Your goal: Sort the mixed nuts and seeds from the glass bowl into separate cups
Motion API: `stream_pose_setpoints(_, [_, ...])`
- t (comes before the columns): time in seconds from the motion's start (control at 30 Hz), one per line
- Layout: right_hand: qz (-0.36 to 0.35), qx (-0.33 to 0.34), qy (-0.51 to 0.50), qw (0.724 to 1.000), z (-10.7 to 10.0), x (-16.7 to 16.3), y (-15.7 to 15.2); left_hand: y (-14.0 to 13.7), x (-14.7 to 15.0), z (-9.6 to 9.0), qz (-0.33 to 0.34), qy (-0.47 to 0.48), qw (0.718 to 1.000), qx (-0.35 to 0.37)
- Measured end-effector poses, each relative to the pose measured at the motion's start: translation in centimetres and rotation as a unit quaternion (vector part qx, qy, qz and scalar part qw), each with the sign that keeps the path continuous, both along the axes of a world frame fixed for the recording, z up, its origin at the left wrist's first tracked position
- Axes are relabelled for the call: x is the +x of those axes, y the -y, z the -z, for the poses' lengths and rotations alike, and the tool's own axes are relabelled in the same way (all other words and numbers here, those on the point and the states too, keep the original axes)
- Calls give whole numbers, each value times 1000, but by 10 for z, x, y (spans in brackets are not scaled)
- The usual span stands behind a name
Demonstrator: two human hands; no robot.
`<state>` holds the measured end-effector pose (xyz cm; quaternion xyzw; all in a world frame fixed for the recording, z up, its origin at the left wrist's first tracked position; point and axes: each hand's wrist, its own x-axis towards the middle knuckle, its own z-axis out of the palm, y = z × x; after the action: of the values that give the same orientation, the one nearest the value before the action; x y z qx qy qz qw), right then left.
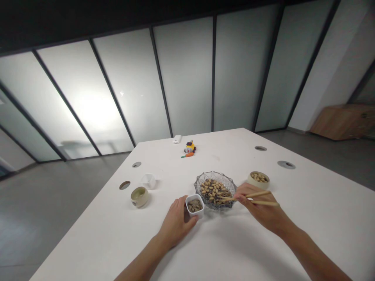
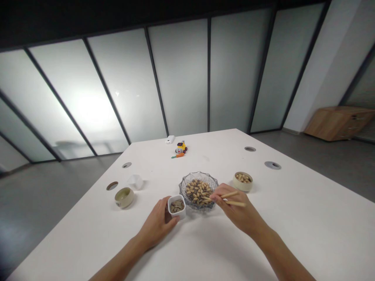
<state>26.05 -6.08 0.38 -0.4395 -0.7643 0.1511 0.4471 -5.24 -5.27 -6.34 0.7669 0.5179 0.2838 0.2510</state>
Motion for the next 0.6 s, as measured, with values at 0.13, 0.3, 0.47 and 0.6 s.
stream_pose_setpoints(0.13, [-8,-19,-4,1000,-2,-1,2,0,0,-1,1,-3,1000,-4])
stream_pose_setpoints(0.3, [36,5,-37,999,0,1,0,1,0,-2,-5,4,1000,-3])
stream_pose_setpoints(0.47, [135,94,-76,983,1,3,-2,1,0,-1,2,13,1000,4])
stream_pose_setpoints(0.6, [132,100,-128,978,2,-8,1,1,1,-1,2,13,1000,0])
